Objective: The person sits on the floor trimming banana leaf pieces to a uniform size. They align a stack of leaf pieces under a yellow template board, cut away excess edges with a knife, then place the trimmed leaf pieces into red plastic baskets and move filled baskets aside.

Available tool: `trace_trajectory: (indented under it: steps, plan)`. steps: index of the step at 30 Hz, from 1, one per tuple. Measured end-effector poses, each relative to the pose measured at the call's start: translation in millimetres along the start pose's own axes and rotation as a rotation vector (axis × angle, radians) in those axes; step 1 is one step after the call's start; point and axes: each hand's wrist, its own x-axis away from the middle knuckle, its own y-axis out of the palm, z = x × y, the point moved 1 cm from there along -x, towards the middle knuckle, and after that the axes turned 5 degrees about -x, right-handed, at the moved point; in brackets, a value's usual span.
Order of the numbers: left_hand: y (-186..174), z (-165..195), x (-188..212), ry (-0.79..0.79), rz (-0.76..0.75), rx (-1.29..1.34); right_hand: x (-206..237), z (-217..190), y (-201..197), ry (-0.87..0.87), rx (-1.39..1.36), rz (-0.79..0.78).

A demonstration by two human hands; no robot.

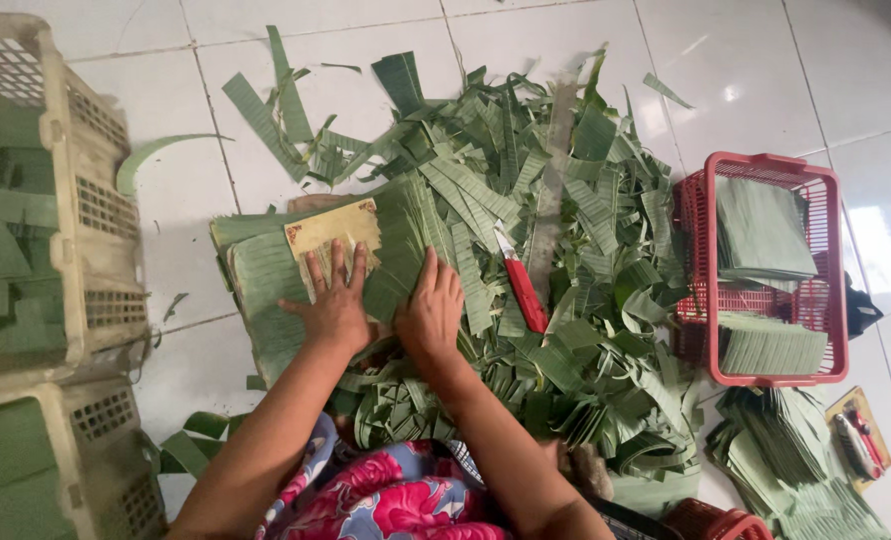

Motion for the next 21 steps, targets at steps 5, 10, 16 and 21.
trace_trajectory:
  steps: [5,10,16,21]
  plan:
    - [-7,3,1,-0.016,-0.063,0.035,3,-6,-3,-0.069,-0.076,0.071]
    - [-1,2,-4,-0.013,-0.017,0.025,-9,-1,-11,0.035,-0.109,0.001]
    - [4,0,-4,0.000,0.022,0.026,-10,-7,-14,-0.094,-0.029,-0.012]
    - [-4,3,0,-0.001,-0.020,0.089,-16,-4,-12,-0.009,-0.158,-0.114]
